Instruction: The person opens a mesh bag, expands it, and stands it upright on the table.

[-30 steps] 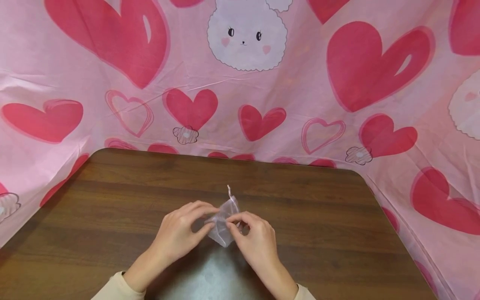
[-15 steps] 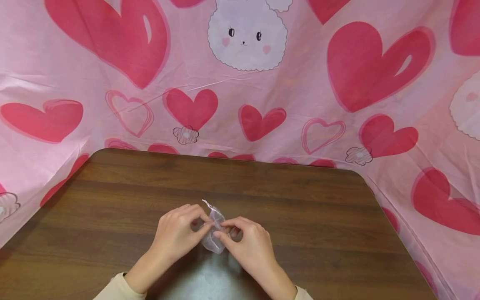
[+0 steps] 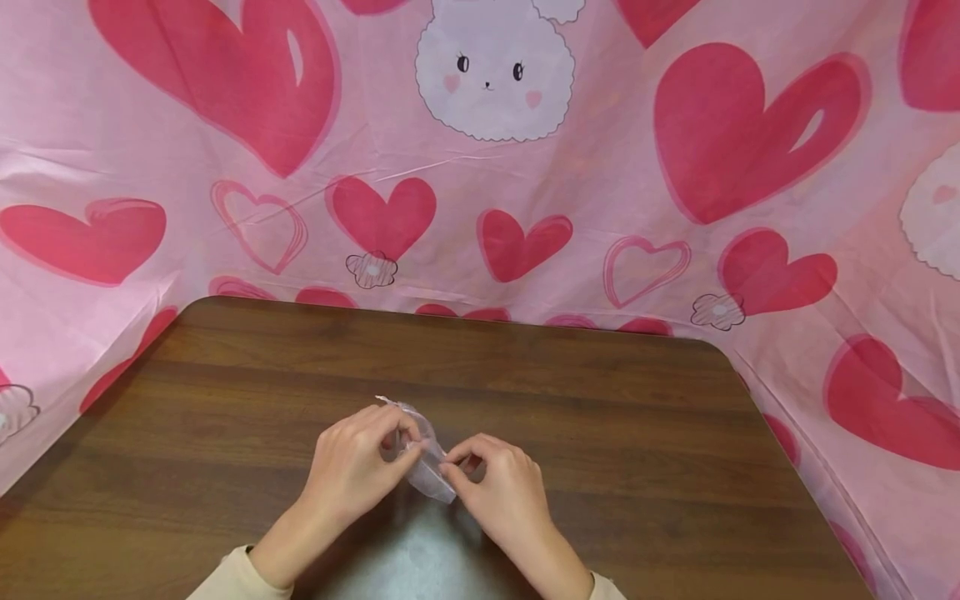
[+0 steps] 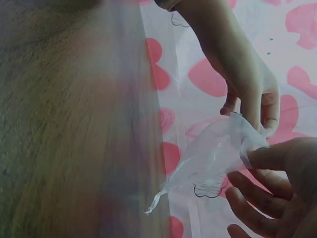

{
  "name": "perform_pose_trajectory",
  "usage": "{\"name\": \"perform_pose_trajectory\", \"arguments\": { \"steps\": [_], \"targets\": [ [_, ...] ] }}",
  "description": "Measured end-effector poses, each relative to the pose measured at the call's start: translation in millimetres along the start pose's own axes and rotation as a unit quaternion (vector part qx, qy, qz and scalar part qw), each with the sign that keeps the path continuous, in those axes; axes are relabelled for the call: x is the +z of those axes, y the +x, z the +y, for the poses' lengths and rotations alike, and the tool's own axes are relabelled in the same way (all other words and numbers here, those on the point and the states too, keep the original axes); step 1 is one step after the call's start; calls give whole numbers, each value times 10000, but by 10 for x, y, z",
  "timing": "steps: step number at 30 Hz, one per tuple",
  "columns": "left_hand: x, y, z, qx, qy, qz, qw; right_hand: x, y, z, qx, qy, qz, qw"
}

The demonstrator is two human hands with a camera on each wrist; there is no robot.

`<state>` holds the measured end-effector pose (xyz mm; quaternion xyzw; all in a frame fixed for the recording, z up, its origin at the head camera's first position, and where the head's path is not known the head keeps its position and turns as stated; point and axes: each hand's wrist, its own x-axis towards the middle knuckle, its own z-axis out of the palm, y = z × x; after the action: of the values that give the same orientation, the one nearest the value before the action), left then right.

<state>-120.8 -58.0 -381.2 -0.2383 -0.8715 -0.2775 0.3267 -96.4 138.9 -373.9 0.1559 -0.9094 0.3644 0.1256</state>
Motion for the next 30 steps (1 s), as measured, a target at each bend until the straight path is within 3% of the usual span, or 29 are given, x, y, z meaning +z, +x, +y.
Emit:
{"name": "perform_pose_trajectory", "arguments": {
  "steps": [8,14,18,24,30],
  "targets": [
    [-12,6,-8,-5,184,-120,9998,-21,33,32,-201,-85,740,9970],
    [-10,1,11,142,-43,-423,9990,-10,47,59,-550,-144,987,9935],
    [-2,-14,29,226,-75,-669,9975,-12,54,79,-803,-105,943,9922],
    [-4,-16,62,202,162,-850,9960,-17,53,69,-970,370,629,9926],
    [-23,-7,67,-278,450,-626,9966,-18,44,45,-925,536,733,9916]
  ]
}}
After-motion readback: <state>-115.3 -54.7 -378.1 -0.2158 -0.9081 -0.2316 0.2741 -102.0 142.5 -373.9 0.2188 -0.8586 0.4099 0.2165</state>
